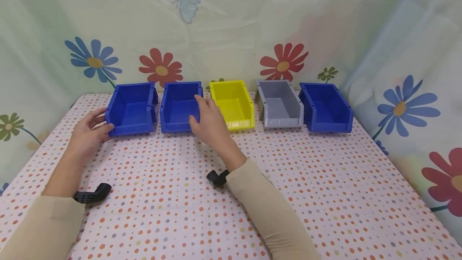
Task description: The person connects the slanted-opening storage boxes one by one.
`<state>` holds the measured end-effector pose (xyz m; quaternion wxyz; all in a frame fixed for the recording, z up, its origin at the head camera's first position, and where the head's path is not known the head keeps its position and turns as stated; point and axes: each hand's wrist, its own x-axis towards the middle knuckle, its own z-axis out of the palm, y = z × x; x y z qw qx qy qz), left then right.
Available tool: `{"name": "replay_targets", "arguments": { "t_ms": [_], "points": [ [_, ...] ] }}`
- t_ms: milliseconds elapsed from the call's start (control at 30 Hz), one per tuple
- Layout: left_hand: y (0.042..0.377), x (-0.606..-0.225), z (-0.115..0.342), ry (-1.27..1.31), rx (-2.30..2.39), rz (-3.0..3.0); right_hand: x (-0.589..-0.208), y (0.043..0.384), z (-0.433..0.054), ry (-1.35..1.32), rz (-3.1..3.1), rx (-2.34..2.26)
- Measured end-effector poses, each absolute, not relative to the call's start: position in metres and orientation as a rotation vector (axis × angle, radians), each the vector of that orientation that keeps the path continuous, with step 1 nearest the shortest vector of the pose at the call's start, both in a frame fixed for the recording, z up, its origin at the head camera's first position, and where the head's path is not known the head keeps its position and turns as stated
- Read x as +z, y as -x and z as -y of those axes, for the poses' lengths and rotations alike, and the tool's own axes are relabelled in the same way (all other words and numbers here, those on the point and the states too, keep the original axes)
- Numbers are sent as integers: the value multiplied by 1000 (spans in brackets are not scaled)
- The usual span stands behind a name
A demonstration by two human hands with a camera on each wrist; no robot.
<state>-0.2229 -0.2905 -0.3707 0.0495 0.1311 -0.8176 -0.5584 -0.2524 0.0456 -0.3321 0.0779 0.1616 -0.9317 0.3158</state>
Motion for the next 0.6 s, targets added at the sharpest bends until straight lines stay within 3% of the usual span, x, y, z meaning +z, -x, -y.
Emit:
{"name": "replay_targets", "arguments": {
  "t_ms": [600],
  "points": [
    [222,-372,287,-411,-1785,2451,-343,269,-31,-271,2720,1493]
  ]
}}
